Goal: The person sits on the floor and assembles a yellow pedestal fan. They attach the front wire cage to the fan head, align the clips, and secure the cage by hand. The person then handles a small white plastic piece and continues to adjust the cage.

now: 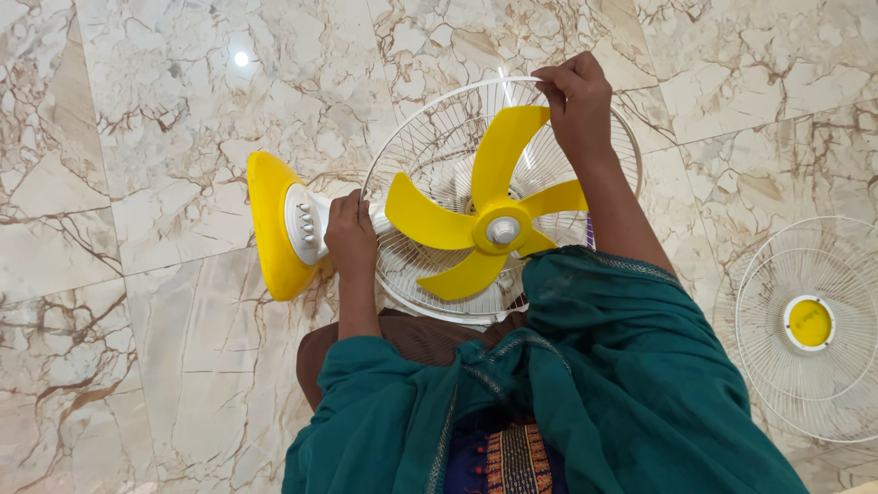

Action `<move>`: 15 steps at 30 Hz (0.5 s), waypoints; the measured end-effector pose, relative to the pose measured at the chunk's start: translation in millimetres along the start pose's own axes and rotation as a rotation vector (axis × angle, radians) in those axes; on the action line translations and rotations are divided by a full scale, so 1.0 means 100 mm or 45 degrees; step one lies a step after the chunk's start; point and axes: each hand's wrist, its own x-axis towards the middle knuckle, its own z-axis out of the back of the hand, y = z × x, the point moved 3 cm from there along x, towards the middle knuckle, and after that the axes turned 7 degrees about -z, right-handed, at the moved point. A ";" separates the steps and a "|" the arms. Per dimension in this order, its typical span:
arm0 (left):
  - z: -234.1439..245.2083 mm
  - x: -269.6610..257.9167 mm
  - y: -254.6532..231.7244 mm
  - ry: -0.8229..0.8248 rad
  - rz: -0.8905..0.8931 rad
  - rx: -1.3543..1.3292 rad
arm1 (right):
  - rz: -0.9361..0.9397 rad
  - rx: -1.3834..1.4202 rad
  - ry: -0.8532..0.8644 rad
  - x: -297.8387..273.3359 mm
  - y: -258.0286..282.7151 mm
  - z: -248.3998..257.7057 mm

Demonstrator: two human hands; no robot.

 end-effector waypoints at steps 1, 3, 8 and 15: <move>0.01 -0.01 0.00 -0.008 0.002 0.003 | -0.003 -0.010 -0.008 0.00 -0.01 0.00; 0.00 -0.02 -0.01 -0.024 0.005 0.003 | -0.026 -0.056 -0.022 0.00 -0.01 0.00; -0.02 -0.01 0.02 -0.031 -0.003 0.020 | -0.037 -0.081 0.071 0.08 -0.04 0.05; -0.08 0.01 0.19 0.035 -0.016 -0.025 | 0.062 -0.034 0.253 0.07 -0.17 0.14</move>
